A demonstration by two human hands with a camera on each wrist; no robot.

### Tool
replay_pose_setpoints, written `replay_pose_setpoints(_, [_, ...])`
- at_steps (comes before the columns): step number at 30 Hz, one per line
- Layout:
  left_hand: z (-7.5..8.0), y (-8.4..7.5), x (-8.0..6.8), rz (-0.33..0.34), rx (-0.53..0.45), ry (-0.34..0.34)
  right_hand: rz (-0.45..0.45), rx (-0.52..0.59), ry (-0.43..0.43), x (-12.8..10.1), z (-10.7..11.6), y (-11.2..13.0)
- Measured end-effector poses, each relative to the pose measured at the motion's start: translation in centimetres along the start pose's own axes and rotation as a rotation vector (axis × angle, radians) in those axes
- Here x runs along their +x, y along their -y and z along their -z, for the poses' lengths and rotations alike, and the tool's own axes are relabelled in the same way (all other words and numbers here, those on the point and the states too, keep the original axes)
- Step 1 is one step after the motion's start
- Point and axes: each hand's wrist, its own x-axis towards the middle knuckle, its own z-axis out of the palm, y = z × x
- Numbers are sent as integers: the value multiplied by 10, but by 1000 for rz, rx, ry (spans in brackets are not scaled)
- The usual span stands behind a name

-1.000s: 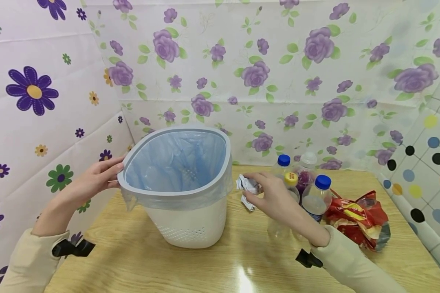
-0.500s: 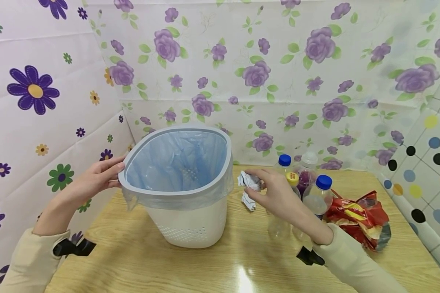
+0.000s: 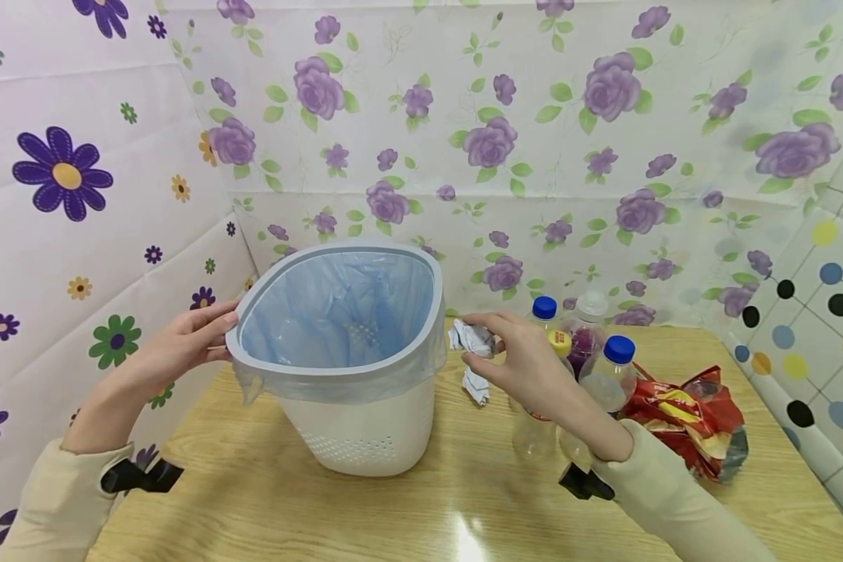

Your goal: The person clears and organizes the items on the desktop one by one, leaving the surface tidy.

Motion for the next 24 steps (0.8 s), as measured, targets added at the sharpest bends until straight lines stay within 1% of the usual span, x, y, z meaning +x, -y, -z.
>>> replay_pose_setpoints(5, [0, 0, -1, -1, -4, -3, 0, 4, -6, 0, 1, 1])
replay_pose_setpoints(12, [-1, -2, -1, 5, -10, -6, 4, -19, -26, 1, 5, 4])
replay_pose_setpoints(24, [-2, -2, -1, 19, -12, -10, -3, 24, -36, 4, 9, 8])
